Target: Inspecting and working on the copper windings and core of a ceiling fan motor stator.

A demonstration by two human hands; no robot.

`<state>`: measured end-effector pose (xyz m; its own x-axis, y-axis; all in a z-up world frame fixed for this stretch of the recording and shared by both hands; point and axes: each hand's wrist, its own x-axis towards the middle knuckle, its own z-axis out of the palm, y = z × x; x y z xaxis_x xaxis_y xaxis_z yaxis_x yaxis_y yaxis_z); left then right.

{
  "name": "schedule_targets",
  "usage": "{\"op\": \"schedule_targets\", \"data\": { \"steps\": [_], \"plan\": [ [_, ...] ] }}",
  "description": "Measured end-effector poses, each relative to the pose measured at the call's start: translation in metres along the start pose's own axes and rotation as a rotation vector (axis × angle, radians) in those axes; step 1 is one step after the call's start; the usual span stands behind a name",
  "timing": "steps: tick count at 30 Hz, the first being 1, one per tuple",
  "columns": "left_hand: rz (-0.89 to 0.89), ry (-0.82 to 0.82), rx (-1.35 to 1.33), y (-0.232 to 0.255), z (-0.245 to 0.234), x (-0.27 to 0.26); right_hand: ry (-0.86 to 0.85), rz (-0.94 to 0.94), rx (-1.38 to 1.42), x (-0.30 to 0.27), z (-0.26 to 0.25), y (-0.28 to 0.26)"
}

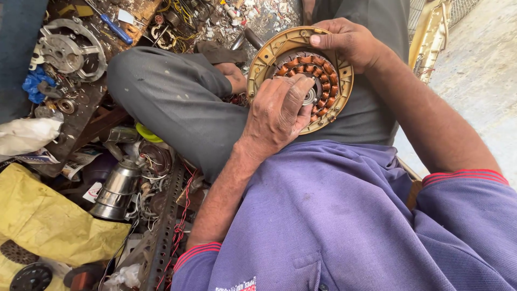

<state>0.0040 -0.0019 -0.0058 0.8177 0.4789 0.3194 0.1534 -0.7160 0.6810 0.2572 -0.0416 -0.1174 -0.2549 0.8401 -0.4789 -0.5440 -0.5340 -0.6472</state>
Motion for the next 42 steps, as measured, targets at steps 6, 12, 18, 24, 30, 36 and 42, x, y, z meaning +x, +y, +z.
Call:
{"op": "schedule_targets", "data": {
  "steps": [6,12,18,24,30,36,42],
  "plan": [
    [-0.009,-0.1,0.09,0.012,-0.008,0.013,0.0,-0.011,0.019,-0.004,0.005,-0.005],
    [0.006,-0.128,0.136,0.012,-0.008,0.01,0.024,-0.005,-0.056,0.001,-0.002,0.0],
    [-0.016,-0.037,0.017,0.013,-0.002,0.009,-0.003,0.0,-0.041,0.0,-0.002,-0.003],
    [-0.009,0.106,-0.137,0.023,-0.012,0.016,-0.009,-0.007,-0.095,-0.001,0.0,-0.009],
    [-0.027,0.043,-0.083,0.011,-0.002,0.007,0.05,0.006,-0.071,0.0,-0.004,-0.004],
    [-0.044,0.011,0.015,0.023,-0.009,0.015,0.039,0.026,-0.017,0.0,-0.007,-0.004],
    [-0.081,-0.013,0.082,0.023,0.0,0.014,0.061,0.006,-0.022,-0.001,-0.02,0.003]
  ]
}}
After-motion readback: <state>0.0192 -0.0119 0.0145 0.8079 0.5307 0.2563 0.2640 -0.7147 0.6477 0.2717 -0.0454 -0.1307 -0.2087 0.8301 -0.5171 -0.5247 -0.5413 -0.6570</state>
